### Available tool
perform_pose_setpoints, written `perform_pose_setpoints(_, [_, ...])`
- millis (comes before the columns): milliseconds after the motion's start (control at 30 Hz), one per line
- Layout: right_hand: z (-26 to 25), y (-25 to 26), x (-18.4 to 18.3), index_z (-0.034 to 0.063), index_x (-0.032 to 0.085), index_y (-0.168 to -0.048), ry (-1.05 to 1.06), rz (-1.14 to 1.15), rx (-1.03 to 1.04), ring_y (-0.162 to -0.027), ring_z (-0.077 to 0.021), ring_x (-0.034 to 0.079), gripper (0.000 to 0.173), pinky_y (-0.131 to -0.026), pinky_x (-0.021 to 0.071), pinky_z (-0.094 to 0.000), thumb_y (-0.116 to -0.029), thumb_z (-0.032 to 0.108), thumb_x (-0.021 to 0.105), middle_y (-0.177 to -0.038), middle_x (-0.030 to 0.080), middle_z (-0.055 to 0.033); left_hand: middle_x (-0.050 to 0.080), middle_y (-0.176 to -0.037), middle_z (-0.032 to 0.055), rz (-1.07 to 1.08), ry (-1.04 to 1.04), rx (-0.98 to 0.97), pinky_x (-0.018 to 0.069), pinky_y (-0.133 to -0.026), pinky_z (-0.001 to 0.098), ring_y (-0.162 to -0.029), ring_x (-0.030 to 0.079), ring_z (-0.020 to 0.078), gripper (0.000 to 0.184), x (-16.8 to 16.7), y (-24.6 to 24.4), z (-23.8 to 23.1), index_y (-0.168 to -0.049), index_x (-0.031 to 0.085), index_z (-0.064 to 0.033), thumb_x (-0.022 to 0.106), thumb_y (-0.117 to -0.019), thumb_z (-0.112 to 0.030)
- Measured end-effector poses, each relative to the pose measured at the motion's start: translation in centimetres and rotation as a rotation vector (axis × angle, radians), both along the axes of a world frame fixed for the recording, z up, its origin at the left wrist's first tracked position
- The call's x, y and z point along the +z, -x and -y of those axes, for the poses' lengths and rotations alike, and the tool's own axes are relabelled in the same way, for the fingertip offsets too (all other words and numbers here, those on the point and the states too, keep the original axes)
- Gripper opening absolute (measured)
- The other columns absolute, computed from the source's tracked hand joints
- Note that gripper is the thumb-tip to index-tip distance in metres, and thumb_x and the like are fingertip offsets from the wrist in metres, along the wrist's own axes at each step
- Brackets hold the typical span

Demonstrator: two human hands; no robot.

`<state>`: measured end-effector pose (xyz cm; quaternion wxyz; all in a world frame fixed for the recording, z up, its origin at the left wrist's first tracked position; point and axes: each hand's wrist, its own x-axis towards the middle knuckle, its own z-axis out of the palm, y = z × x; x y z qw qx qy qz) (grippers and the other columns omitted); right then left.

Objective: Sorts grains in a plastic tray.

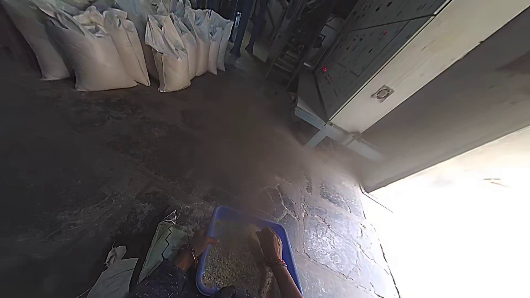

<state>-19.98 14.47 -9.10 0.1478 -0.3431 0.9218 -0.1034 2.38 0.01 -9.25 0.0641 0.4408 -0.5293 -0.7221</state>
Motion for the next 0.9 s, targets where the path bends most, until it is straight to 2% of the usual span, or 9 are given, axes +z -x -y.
perform_pose_setpoints(133, [0.4, -0.4, 0.4, -0.0022, 0.072, -0.108, -0.060, 0.017, -0.021, -0.111, -0.0352, 0.068, 0.039, -0.096, 0.0501, -0.0541, -0.1024, 0.036, 0.062, -0.112, 0.073, -0.0203, 0.059, -0.128, 0.0283, -0.023, -0.001, 0.012, 0.0478, -0.100, 0.0437, -0.114, 0.060, 0.0312, 0.049, -0.1, -0.1, 0.0, -0.136, 0.053, 0.0108, 0.071, -0.0902, 0.005])
perform_pose_setpoints(267, [-0.2, -0.7, 0.3, -0.0012, 0.073, -0.113, 0.047, -0.011, 0.041, -0.116, -0.0361, 0.068, 0.032, -0.102, 0.0485, -0.0541, -0.1069, 0.023, 0.053, -0.116, 0.073, -0.0202, 0.059, -0.129, 0.0285, -0.017, 0.013, -0.007, 0.0470, -0.101, 0.0451, -0.115, 0.060, 0.0321, 0.049, -0.2, -0.2, 0.1, -0.135, 0.053, 0.0100, 0.072, -0.0907, 0.003])
perform_pose_setpoints(333, [-0.6, -0.7, -0.1, -0.0005, 0.077, -0.109, 0.166, -0.059, 0.067, -0.116, -0.0380, 0.067, 0.026, -0.103, 0.0488, -0.0536, -0.1032, 0.017, 0.058, -0.114, 0.073, -0.0211, 0.059, -0.129, 0.0283, -0.007, 0.019, -0.010, 0.0468, -0.102, 0.0456, -0.116, 0.060, 0.0326, 0.048, 0.0, -0.3, 0.0, -0.135, 0.054, 0.0102, 0.072, -0.0909, 0.002])
perform_pose_setpoints(433, [-1.0, -0.3, -1.0, -0.0034, 0.078, -0.092, 0.390, -0.131, 0.086, -0.113, -0.0443, 0.064, 0.018, -0.099, 0.0500, -0.0555, -0.0909, 0.014, 0.075, -0.110, 0.071, -0.0257, 0.059, -0.128, 0.0283, -0.005, 0.038, -0.030, 0.0465, -0.102, 0.0462, -0.116, 0.060, 0.0330, 0.049, 0.2, -0.4, 0.0, -0.135, 0.054, 0.0097, 0.072, -0.0913, 0.000])
perform_pose_setpoints(500, [-1.0, -0.4, -1.1, -0.0049, 0.075, -0.085, 0.432, -0.169, 0.096, -0.112, -0.0461, 0.063, 0.019, -0.098, 0.0497, -0.0561, -0.0859, 0.014, 0.079, -0.108, 0.070, -0.0272, 0.059, -0.131, 0.0287, -0.001, 0.039, -0.034, 0.0459, -0.104, 0.0464, -0.119, 0.059, 0.0337, 0.050, 0.7, -0.6, -0.1, -0.137, 0.053, 0.0091, 0.073, -0.0916, 0.000])
perform_pose_setpoints(567, [-1.1, -0.5, -1.2, -0.0052, 0.075, -0.084, 0.429, -0.187, 0.106, -0.112, -0.0465, 0.063, 0.019, -0.099, 0.0490, -0.0560, -0.0851, 0.014, 0.079, -0.107, 0.070, -0.0274, 0.059, -0.130, 0.0283, -0.010, 0.041, -0.031, 0.0461, -0.103, 0.0454, -0.118, 0.059, 0.0327, 0.049, 0.9, -0.6, -0.2, -0.136, 0.053, 0.0095, 0.073, -0.0915, 0.000])
perform_pose_setpoints(767, [-0.7, -0.7, -0.7, -0.0040, 0.077, -0.099, 0.300, -0.141, 0.090, -0.122, -0.0471, 0.058, 0.019, -0.108, 0.0440, -0.0543, -0.0963, 0.011, 0.066, -0.119, 0.068, -0.0288, 0.060, -0.128, 0.0277, -0.015, 0.048, -0.041, 0.0473, -0.102, 0.0456, -0.115, 0.061, 0.0324, 0.049, 0.2, -0.6, 0.1, -0.135, 0.054, 0.0092, 0.073, -0.0911, -0.001])
perform_pose_setpoints(900, [-0.3, -0.5, -0.7, -0.0041, 0.075, -0.110, 0.164, -0.118, 0.033, -0.130, -0.0470, 0.053, 0.025, -0.109, 0.0428, -0.0542, -0.1000, 0.014, 0.060, -0.132, 0.062, -0.0292, 0.058, -0.133, 0.0278, -0.017, 0.025, -0.025, 0.0465, -0.104, 0.0455, -0.120, 0.059, 0.0328, 0.054, 0.1, -0.4, 0.0, -0.139, 0.052, 0.0078, 0.073, -0.0903, 0.001])
